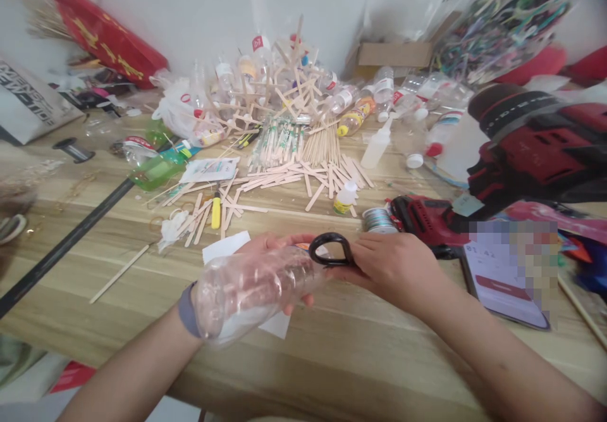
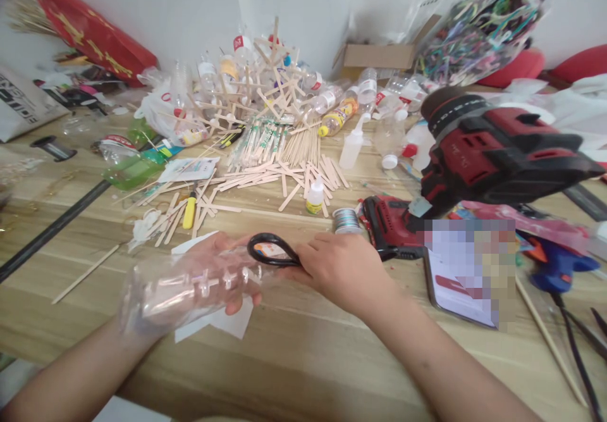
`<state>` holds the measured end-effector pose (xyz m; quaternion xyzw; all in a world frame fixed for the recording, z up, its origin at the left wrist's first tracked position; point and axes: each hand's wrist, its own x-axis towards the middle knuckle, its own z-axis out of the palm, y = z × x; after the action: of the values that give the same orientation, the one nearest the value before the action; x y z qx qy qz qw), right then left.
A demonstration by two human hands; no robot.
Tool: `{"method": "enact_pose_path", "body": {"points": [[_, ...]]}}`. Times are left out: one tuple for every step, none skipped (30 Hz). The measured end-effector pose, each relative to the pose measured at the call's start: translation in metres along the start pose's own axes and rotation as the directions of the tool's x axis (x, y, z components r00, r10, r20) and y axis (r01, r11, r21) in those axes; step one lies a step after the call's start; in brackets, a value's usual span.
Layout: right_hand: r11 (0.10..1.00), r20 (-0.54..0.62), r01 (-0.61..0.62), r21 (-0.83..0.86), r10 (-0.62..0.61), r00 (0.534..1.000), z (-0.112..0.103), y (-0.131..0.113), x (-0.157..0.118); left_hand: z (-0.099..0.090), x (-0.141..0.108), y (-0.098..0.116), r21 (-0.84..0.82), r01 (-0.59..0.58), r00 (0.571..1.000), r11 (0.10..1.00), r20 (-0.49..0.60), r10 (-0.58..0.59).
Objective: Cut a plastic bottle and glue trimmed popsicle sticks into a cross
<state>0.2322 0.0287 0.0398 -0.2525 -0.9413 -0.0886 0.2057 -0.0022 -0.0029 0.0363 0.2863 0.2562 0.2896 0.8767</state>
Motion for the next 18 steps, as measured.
{"method": "enact_pose_path", "body": {"points": [[1.000,0.010,-0.016,0.003,0.016,1.000,0.001,0.000,-0.001,-0.002,0.001,0.000,-0.034,0.042,0.998,0.999,0.039,-0.041],[0.999,0.019,-0.033,0.003,0.033,0.999,0.002,0.000,-0.001,-0.004,0.002,-0.001,-0.081,0.075,0.994,0.994,0.081,-0.068],[0.999,0.025,-0.046,0.003,0.046,0.999,0.003,0.000,-0.002,-0.007,0.002,-0.003,-0.125,0.069,0.994,0.990,0.094,-0.058],[0.998,0.028,-0.059,0.004,0.059,0.998,0.003,0.000,-0.003,-0.011,0.003,-0.005,-0.164,0.019,0.996,0.986,0.092,-0.004],[0.997,0.032,-0.070,0.006,0.070,0.997,0.004,0.000,-0.003,-0.014,0.003,-0.008,-0.185,-0.013,0.996,0.983,0.086,0.029],[0.997,0.036,-0.080,0.008,0.080,0.996,0.005,0.000,-0.003,-0.017,0.004,-0.010,-0.193,-0.016,0.995,0.981,0.095,0.035],[0.996,0.036,-0.090,0.009,0.089,0.995,0.006,0.000,-0.003,-0.020,0.004,-0.012,-0.194,-0.009,0.994,0.981,0.104,0.030],[0.995,0.033,-0.098,0.009,0.098,0.995,0.007,-0.001,-0.003,-0.023,0.005,-0.014,-0.196,-0.021,0.993,0.980,0.109,0.043],[0.994,0.028,-0.105,0.010,0.105,0.994,0.008,-0.001,-0.003,-0.024,0.005,-0.015,-0.195,-0.027,0.992,0.980,0.115,0.050],[0.993,0.020,-0.114,0.012,0.114,0.993,0.008,-0.002,-0.003,-0.025,0.005,-0.015,-0.194,-0.033,0.991,0.980,0.124,0.058],[0.992,0.008,-0.123,0.016,0.123,0.992,0.009,-0.002,-0.003,-0.026,0.005,-0.015,-0.194,-0.040,0.989,0.980,0.131,0.067],[0.991,-0.004,-0.134,0.020,0.135,0.991,0.011,-0.002,-0.003,-0.026,0.005,-0.016,-0.193,-0.049,0.988,0.980,0.134,0.076],[0.989,-0.013,-0.145,0.024,0.146,0.989,0.011,-0.003,-0.003,-0.026,0.004,-0.016,-0.188,-0.062,0.987,0.980,0.135,0.089],[0.987,-0.019,-0.155,0.029,0.156,0.988,0.012,-0.003,-0.003,-0.026,0.004,-0.017,-0.176,-0.074,0.986,0.982,0.135,0.099],[0.986,-0.025,-0.165,0.033,0.166,0.986,0.013,-0.003,-0.003,-0.026,0.004,-0.018,-0.162,-0.097,0.985,0.982,0.126,0.118],[0.984,-0.027,-0.176,0.038,0.177,0.984,0.014,-0.003,-0.003,-0.025,0.003,-0.019,-0.145,-0.125,0.983,0.981,0.113,0.142],[0.982,-0.028,-0.185,0.045,0.186,0.982,0.015,-0.002,-0.003,-0.024,0.002,-0.021,-0.126,-0.147,0.982,0.981,0.097,0.160],[0.979,-0.031,-0.197,0.056,0.199,0.980,0.015,-0.002,-0.003,-0.022,0.001,-0.022,-0.109,-0.167,0.981,0.980,0.083,0.177]]}}
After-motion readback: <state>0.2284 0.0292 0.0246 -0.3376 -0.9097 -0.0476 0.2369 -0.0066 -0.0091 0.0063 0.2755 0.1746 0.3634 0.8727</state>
